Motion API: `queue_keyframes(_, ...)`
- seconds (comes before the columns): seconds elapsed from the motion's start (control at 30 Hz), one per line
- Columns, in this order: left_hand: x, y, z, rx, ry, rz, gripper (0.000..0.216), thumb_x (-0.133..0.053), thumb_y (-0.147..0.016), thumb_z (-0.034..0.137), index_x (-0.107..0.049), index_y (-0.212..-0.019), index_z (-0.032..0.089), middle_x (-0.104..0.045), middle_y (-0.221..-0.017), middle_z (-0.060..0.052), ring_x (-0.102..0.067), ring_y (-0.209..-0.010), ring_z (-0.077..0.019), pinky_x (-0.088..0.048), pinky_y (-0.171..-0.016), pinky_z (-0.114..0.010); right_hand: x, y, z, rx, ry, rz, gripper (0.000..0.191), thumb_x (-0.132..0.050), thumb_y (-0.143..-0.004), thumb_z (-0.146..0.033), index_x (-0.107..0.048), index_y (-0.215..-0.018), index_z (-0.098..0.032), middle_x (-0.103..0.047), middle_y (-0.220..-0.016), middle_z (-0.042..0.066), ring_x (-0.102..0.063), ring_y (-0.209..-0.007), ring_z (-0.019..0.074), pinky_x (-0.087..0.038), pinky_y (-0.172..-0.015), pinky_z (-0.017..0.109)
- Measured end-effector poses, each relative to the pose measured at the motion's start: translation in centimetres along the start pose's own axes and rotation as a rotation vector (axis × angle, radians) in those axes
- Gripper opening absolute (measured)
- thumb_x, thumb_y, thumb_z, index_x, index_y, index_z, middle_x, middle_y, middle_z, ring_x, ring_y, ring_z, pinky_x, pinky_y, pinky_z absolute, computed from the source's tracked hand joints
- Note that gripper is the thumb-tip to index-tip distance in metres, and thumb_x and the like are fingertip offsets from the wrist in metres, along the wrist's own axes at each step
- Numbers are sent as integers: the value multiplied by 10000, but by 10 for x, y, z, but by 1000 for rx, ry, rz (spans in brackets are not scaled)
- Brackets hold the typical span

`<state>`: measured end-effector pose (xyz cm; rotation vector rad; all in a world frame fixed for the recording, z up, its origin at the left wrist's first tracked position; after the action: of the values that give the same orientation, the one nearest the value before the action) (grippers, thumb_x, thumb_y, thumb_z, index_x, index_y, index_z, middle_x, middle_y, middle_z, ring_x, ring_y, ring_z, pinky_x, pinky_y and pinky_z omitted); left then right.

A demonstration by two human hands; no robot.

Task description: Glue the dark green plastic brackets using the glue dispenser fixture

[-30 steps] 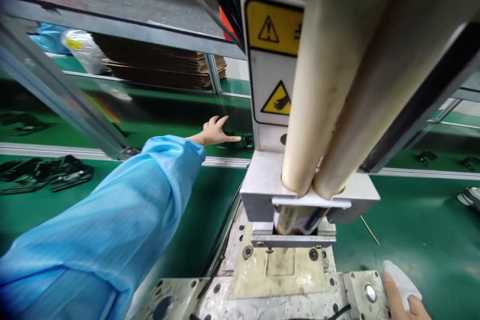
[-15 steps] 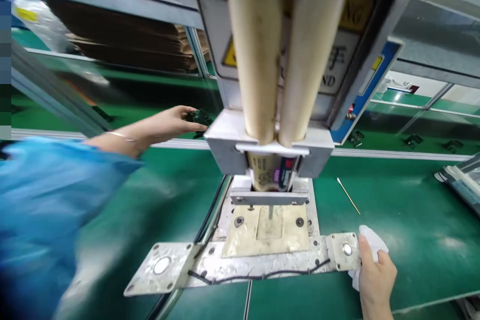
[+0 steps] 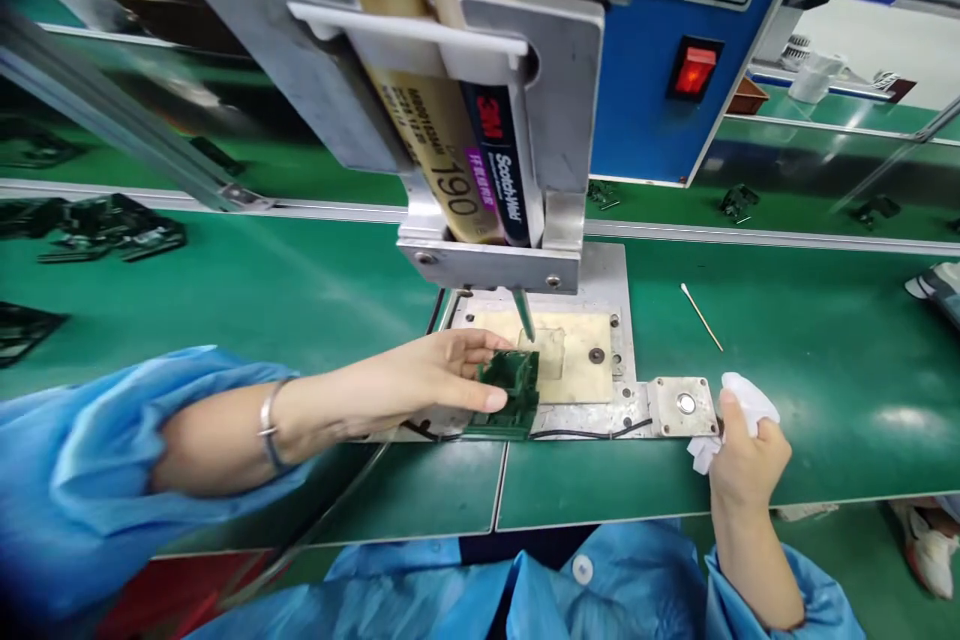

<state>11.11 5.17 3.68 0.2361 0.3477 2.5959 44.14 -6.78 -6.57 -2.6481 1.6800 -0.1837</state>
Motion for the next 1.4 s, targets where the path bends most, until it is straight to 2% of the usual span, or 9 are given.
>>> queue_keyframes(0.13, -15, -20, -3, 85, 42, -158, 501, -882, -573, 338, -615, -973, 201, -701, -898, -42, -684, -791, -195, -567, -752, -368, -2, 2, -2, -56, -88, -27, 370, -819, -615, -456, -577, -665, -179, -527, -573, -9, -469, -464, 139, -375, -369, 263)
queue_keyframes(0.33, -9, -32, -8, -213, -313, -19, 644, -835, -622, 415, -494, -1131, 218, -601, -819, -1, -613, -730, -188, -529, -660, -349, 1, -1, 4, -26, -26, -51, 416, -808, -651, -485, -515, -596, -196, -470, -557, -27, -466, -484, 133, -394, -390, 260)
queue_keyframes(0.47, -13, -30, -11, -303, -547, -8, 577, -744, -731, 474, -467, -1168, 218, -574, -821, -5, -618, -753, -213, -537, -672, -368, 1, -2, 8, -54, -29, -57, 400, -808, -644, -507, -621, -709, -159, -555, -623, 1, -515, -515, 153, -426, -428, 278)
queue_keyframes(0.63, -1, -17, -6, -333, -721, 33, 998, -794, -621, 577, -338, -1432, 217, -443, -1338, -174, -484, -1257, -366, -478, -999, -515, 2, -3, 3, 36, 98, -99, 449, -773, -668, -549, -679, -810, -134, -619, -664, 30, -578, -592, 193, -441, -492, 292)
queue_keyframes(0.73, 26, 8, -4, -342, -776, 254, 869, -719, -686, 608, -408, -1417, 254, -382, -1437, -145, -353, -1375, -378, -316, -1135, -558, 0, -4, -4, 31, 175, -163, 481, -801, -615, -559, -687, -789, -125, -638, -666, 36, -582, -609, 194, -435, -519, 289)
queue_keyframes(0.87, 70, 50, -28, -21, -565, 577, 563, -619, -755, 649, -588, -1216, 328, -587, -1312, -57, -474, -1307, -341, -413, -1065, -497, -6, -4, -10, -20, 252, -263, 576, -822, -565, -581, -718, -889, -116, -694, -773, 67, -630, -699, 230, -476, -593, 313)
queue_keyframes(0.97, 82, 70, -59, 164, -223, 598, 567, -696, -668, 680, -627, -1123, 350, -655, -1260, -27, -592, -1160, -306, -519, -910, -395, -7, -6, -9, -28, 300, -278, 611, -853, -520, -562, -720, -906, -107, -694, -760, 71, -637, -713, 242, -500, -619, 327)
queue_keyframes(1.1, 71, 76, -88, 200, 13, 569, 525, -702, -691, 674, -650, -1084, 330, -715, -1057, 0, -630, -815, -208, -516, -679, -283, -6, -6, -8, -8, 285, -270, 620, -874, -513, -526, -721, -938, -101, -699, -778, 82, -645, -718, 244, -516, -621, 326)
queue_keyframes(1.4, 58, 80, -88, 144, 75, 644, 440, -718, -758, 575, -634, -1098, 307, -692, -979, 15, -581, -777, -154, -476, -661, -222, -9, -1, -15, -15, 214, -264, 617, -874, -529, -500, -724, -989, -118, -716, -900, 101, -666, -800, 262, -540, -670, 346)
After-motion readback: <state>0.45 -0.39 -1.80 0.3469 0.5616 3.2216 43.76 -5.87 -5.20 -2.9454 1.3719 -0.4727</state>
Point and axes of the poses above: each hand's wrist, its own y-axis away from the middle knuckle, its own x-axis out of the back of the hand, z = x × y, the point moved 2 cm from there along -y, towards the middle knuckle
